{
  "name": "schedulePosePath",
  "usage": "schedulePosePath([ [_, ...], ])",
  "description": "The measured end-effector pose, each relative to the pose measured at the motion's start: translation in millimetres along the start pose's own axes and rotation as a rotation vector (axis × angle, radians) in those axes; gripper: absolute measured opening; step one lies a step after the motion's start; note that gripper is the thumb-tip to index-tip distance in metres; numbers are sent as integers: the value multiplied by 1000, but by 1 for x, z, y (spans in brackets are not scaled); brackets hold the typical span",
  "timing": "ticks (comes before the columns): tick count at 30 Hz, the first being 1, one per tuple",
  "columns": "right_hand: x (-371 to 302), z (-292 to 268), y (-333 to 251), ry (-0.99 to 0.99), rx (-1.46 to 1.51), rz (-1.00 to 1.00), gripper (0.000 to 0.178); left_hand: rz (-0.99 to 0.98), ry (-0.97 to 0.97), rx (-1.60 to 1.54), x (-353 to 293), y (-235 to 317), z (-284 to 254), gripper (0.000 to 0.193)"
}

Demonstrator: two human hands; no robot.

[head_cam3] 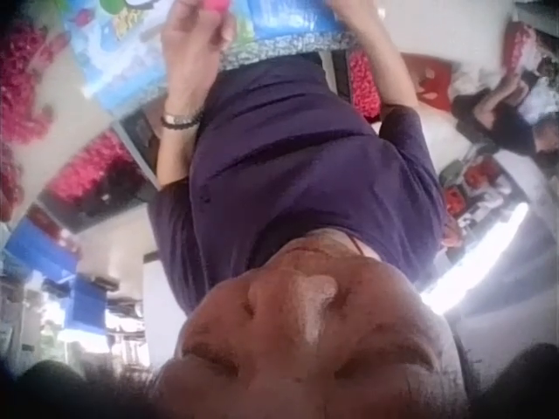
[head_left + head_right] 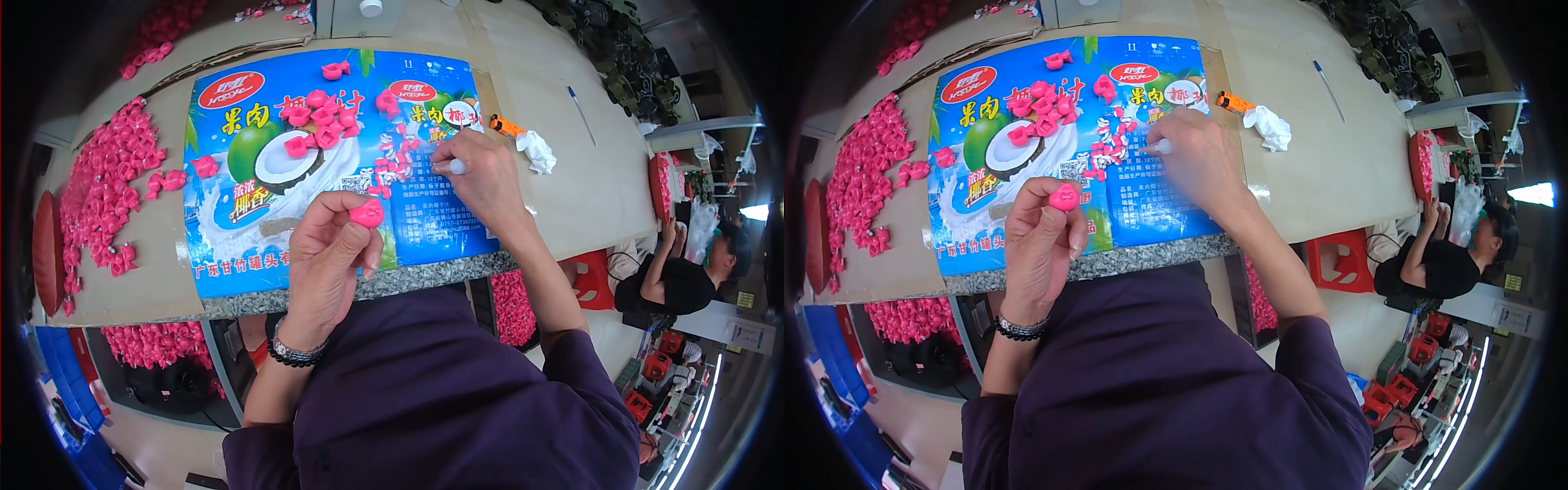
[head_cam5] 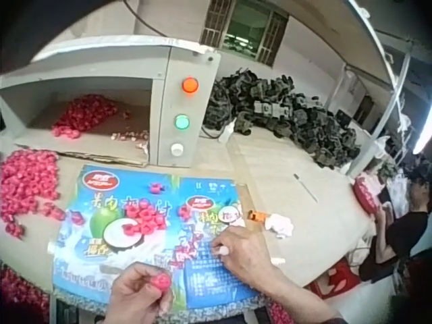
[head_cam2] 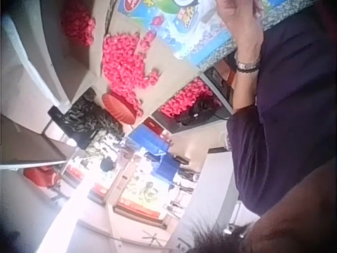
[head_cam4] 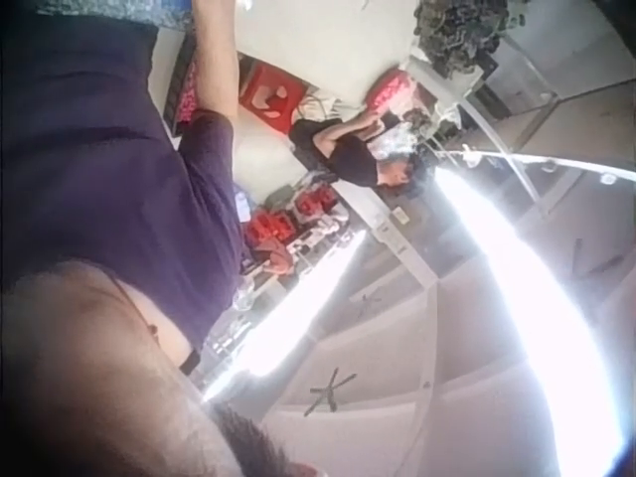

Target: The person takes plastic toy pieces from a machine and tabletop, applies glue onto them using a squeeze bottle, and joins the components together by hand.

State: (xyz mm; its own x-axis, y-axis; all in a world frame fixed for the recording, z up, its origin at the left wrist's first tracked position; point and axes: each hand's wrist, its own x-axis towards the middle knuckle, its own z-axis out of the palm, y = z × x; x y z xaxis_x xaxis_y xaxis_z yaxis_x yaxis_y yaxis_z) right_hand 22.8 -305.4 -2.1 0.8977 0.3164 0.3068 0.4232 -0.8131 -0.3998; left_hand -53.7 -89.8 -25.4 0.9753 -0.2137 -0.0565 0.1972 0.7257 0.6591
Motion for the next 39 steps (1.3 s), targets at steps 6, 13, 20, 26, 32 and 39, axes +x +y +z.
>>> schedulePosePath([
  [6,-3,-18,-51,-113,825,125,15,71,44,102,2,-4,1,23],
  [13,-5,-11,-68,-123,910,167,15,128,33,300,2,-5,0,22],
  [20,-8,-5,-63,-183,970,214,14,128,8,411,0,-3,-3,20],
  [26,-8,-1,-58,-247,1182,371,15,75,-38,556,4,9,-5,18],
  [32,-9,4,-51,-304,1383,452,23,151,-118,801,6,19,-2,11],
  [39,-12,7,-50,-327,1557,529,24,90,-126,655,7,13,-4,13],
])
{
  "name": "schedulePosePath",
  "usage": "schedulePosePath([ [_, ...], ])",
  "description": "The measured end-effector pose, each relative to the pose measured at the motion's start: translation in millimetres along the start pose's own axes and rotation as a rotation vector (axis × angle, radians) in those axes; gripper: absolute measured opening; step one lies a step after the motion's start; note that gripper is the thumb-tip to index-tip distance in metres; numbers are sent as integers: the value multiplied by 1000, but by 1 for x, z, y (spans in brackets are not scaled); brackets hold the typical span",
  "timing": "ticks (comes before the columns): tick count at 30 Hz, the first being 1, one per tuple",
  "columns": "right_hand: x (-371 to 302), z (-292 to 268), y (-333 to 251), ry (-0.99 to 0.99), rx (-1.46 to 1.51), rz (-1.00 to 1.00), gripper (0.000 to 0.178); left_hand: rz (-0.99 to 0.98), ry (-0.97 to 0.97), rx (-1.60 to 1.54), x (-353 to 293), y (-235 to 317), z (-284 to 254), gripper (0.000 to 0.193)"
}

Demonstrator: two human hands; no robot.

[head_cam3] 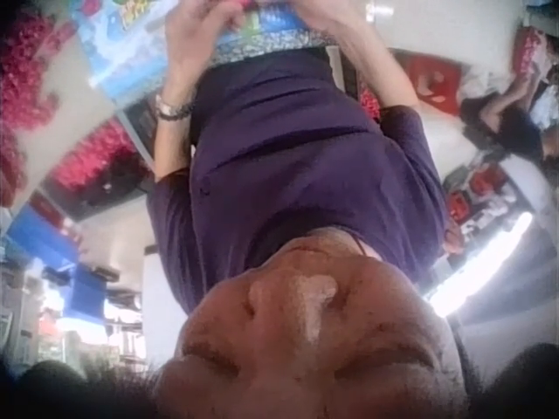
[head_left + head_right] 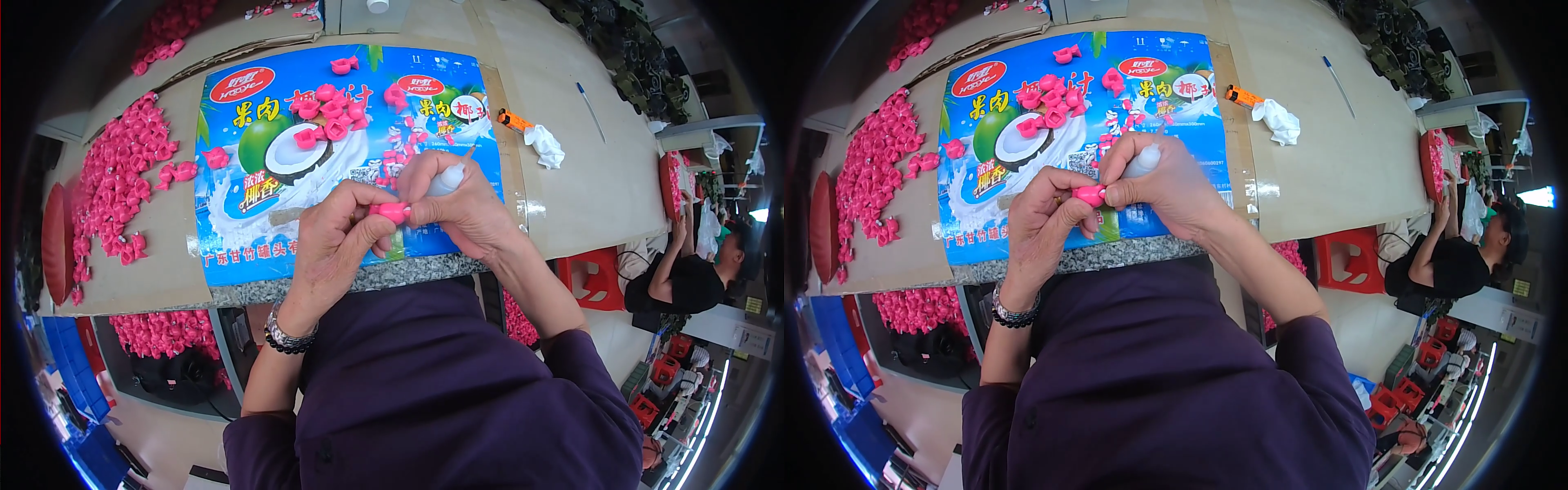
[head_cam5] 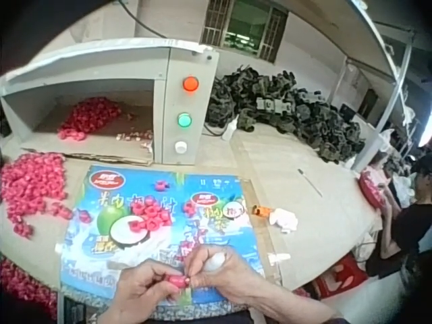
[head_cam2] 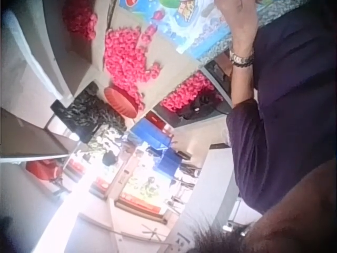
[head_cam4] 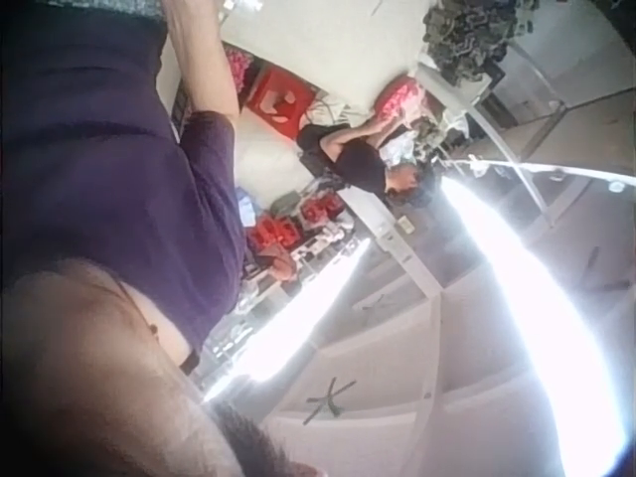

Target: The person takes plastic toy pieces from a machine and tabletop, applies glue onto them using a squeeze bottle, and joins the components together by hand.

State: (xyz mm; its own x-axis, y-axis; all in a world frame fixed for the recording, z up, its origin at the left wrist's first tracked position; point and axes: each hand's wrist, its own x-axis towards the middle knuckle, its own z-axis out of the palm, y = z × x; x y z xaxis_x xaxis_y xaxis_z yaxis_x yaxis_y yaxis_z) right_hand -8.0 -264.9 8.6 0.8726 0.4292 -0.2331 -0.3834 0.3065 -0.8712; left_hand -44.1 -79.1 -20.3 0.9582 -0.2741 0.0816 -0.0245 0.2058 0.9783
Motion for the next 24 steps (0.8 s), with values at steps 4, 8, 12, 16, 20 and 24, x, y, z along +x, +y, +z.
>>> schedulePosePath([
  [4,0,0,2,-8,117,49,24,28,20,-10,0,-4,2,13],
  [8,0,0,5,-11,96,57,23,53,18,35,-1,-4,2,11],
  [12,-1,-1,9,23,89,44,25,57,18,32,-1,-7,5,11],
  [16,-2,-1,14,30,138,26,27,51,46,4,-3,-9,9,10],
  [20,-3,-3,15,31,136,34,27,73,85,115,-4,-8,13,10],
  [24,-4,-3,18,59,127,-19,27,137,111,216,-3,-9,18,9],
])
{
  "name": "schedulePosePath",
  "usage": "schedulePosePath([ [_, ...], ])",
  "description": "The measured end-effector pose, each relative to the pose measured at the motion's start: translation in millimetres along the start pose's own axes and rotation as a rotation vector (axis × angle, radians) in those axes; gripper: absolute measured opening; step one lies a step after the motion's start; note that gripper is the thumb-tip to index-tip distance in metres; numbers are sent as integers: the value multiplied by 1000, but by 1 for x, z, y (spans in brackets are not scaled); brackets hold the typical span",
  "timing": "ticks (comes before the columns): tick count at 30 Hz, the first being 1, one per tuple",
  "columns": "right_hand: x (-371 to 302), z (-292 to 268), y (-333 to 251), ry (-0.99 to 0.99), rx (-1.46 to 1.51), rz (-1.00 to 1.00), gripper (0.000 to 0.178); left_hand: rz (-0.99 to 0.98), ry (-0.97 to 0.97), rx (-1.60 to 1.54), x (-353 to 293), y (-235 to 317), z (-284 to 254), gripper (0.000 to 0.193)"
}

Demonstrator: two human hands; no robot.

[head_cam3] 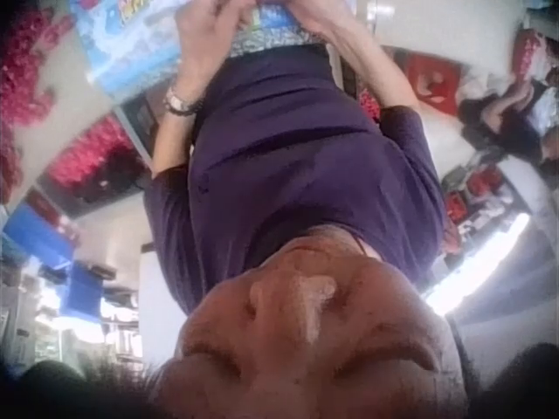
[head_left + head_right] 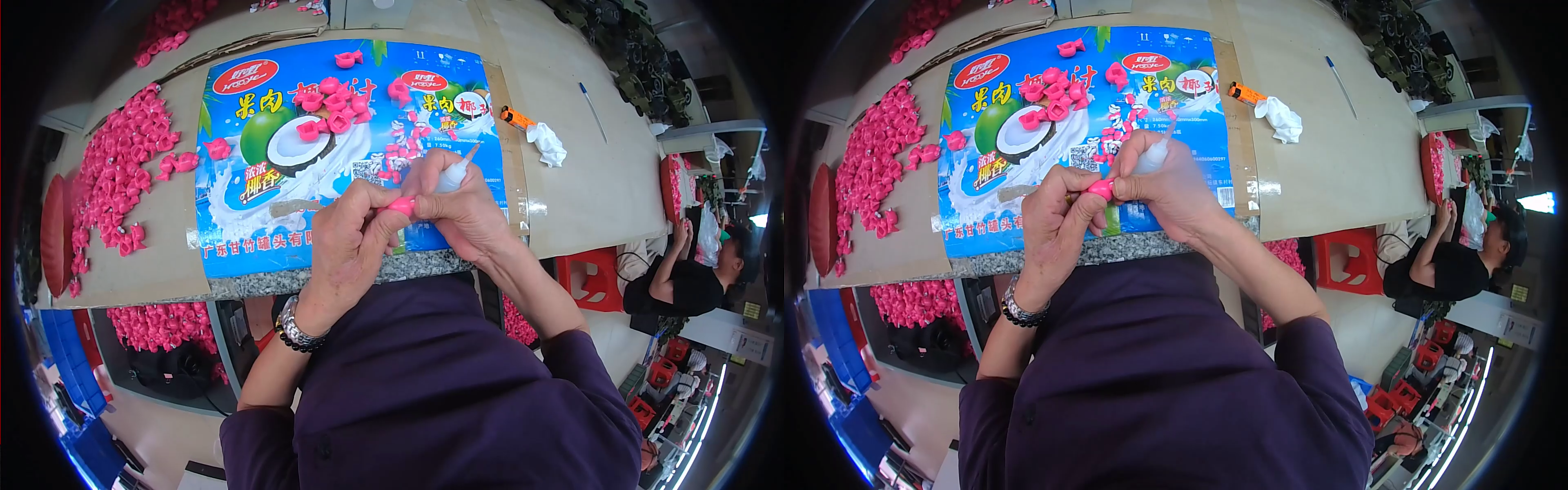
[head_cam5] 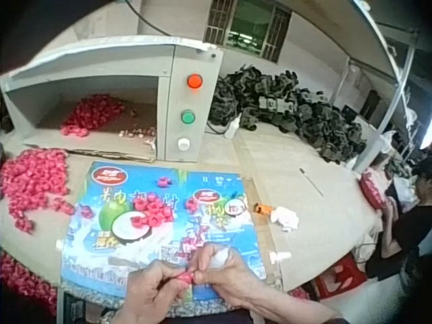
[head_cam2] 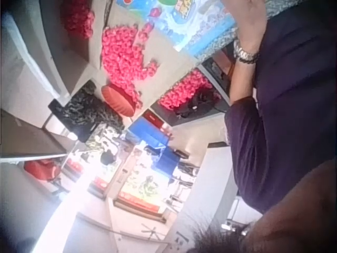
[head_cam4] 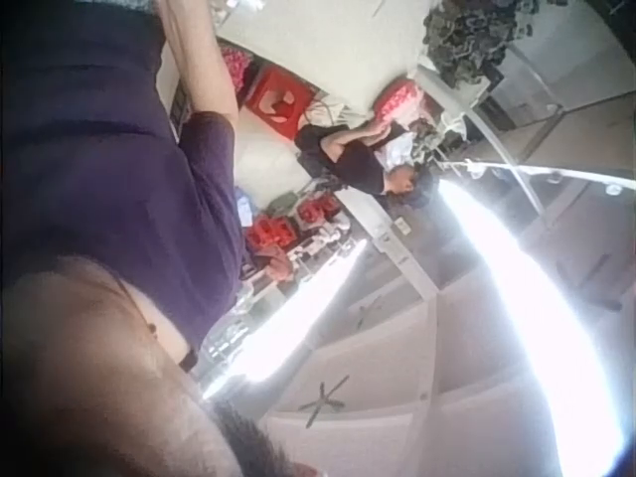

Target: The person takes plastic toy pieces from a machine and tabletop, applies glue onto them using a squeeze bottle, and joins the components together by hand.

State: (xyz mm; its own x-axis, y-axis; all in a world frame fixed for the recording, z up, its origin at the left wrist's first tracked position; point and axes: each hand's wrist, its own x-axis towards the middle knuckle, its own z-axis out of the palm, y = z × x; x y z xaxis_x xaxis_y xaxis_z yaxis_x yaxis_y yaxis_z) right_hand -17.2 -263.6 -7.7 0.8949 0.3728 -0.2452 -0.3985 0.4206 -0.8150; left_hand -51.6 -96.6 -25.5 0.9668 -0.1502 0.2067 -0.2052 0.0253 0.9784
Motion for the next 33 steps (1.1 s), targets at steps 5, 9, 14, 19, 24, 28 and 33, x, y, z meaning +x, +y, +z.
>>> schedulePosePath([
  [5,0,-3,5,-7,64,-50,26,5,44,-68,0,1,5,11],
  [9,-2,2,-5,15,85,53,25,-156,-5,-433,4,0,1,13],
  [14,0,9,-14,19,117,116,24,-326,-32,-737,7,6,-7,18],
  [19,1,8,-16,5,83,140,22,-408,-40,-827,5,4,-8,20],
  [24,4,4,-17,-18,45,180,22,-423,-45,-837,5,2,-8,19],
  [28,2,6,-19,-25,-80,154,25,-347,-57,-678,4,5,-8,17],
  [33,-3,14,-13,-3,-190,-3,30,-243,-33,-507,-1,4,-8,16],
])
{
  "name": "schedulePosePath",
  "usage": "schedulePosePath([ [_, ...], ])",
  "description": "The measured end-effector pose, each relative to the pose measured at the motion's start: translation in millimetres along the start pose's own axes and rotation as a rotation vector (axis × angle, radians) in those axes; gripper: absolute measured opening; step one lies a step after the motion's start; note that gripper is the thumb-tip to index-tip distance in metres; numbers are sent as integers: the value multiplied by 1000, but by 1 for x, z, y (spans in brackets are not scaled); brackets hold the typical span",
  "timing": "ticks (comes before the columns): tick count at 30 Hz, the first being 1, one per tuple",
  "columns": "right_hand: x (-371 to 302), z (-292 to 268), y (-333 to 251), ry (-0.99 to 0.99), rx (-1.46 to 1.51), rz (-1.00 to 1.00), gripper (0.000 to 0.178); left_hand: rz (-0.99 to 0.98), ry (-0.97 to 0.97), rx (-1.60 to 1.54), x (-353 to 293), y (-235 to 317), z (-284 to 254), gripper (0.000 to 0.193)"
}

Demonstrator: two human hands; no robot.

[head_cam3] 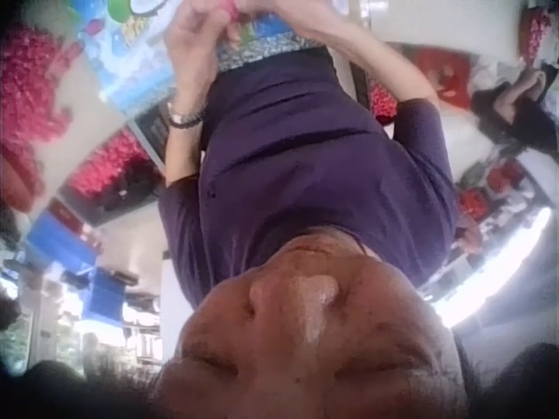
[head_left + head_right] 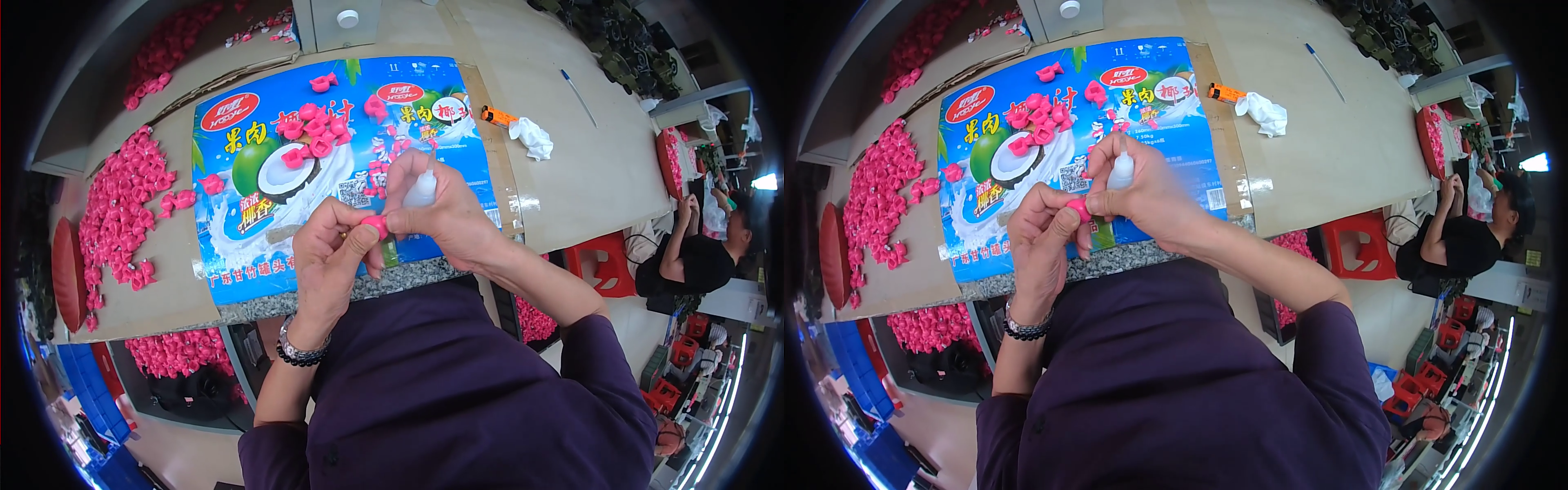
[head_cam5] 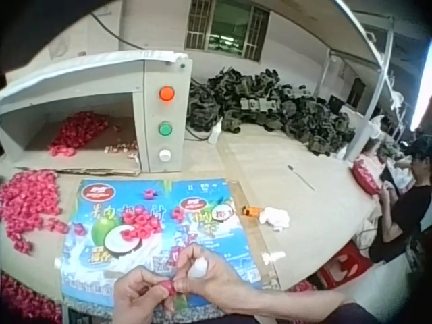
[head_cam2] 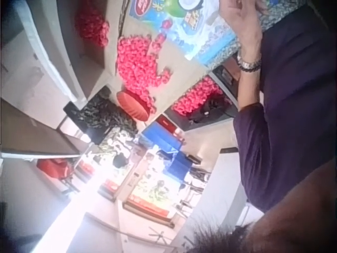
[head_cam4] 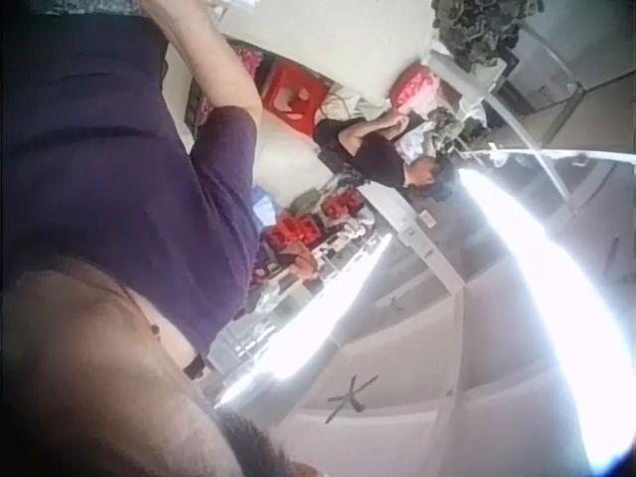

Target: The person takes plastic toy pieces from a machine and tabletop, applies glue onto them using a squeeze bottle, and joins the components together by hand.

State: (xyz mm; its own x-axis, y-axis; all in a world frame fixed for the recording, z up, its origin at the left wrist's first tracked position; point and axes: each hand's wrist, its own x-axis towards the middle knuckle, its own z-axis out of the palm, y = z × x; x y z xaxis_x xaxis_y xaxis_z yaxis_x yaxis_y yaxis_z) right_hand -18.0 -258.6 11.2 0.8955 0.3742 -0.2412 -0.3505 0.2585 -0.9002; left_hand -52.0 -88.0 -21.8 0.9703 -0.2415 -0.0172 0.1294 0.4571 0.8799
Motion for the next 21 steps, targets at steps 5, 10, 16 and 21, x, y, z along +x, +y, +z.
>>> schedulePosePath([
  [5,2,4,9,49,-20,-89,35,123,116,279,-3,0,4,13],
  [10,3,4,17,80,69,-128,36,201,170,393,-2,-3,9,13],
  [16,6,4,20,100,37,-139,37,230,200,430,-1,-6,8,13],
  [21,12,3,12,35,-41,-135,30,188,167,409,-1,5,0,14],
])
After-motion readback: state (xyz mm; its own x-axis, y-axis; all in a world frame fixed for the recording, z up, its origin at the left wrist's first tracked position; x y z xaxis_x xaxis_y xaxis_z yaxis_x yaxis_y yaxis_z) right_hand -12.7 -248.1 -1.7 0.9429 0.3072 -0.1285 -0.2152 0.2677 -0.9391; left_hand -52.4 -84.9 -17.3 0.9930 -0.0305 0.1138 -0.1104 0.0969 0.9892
